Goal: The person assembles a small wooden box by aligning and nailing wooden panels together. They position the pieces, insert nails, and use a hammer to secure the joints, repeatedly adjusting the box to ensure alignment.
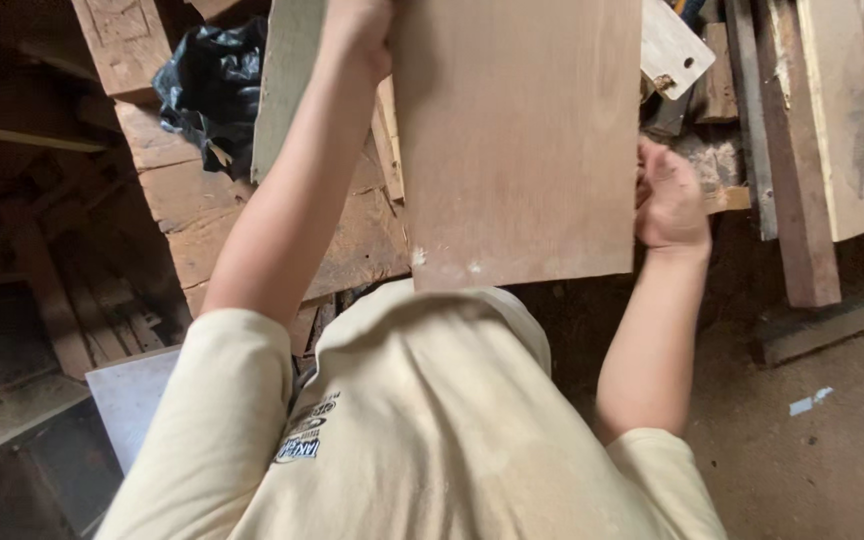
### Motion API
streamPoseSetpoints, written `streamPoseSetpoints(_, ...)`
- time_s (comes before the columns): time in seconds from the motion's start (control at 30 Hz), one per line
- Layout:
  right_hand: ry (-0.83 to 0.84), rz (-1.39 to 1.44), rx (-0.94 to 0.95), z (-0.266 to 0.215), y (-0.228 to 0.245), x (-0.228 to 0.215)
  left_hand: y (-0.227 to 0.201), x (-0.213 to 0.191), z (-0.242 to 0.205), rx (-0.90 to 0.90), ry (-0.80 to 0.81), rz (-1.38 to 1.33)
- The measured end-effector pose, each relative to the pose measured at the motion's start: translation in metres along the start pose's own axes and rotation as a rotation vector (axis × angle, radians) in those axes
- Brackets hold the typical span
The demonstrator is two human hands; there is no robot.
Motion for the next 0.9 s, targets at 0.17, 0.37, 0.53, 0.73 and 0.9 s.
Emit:
streamPoseSetpoints(0.17, -0.11, 0.01, -0.038, 0.005, -0.034, -0.019, 0.026, 0.02, 0.011, -0.015, 0.127, 0.185)
streamPoseSetpoints(0.37, -0.159, 0.062, 0.038, 0.016, -0.052, -0.029, 0.004, -0.001, -0.007, -0.034, 0.217, 0.102)
streamPoseSetpoints(0.53, -0.199, -0.134, 0.089, 0.017, -0.041, -0.033, -0.021, -0.041, -0.071, -0.088, 0.175, -0.011)
streamPoseSetpoints(0.73, -0.494, -0.842, -0.005, 0.012, 0.021, 0.015, 0.021, -0.073, -0.199, -0.488, 0.104, 0.465)
streamPoseSetpoints(0.9, -0.451, -1.253, -0.037, 0.024, 0.06, 0.084, 0.108, -0.074, -0.241, -0.578, 0.273, 0.235)
Point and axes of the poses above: each hand's wrist, its own z-axis towards the middle knuckle, its own x-axis out of the palm, y = z × x, the point moved 2 cm from there along z, towards the middle knuckle, and after that the axes turned 11 degrees about x, right-handed, at the moved point
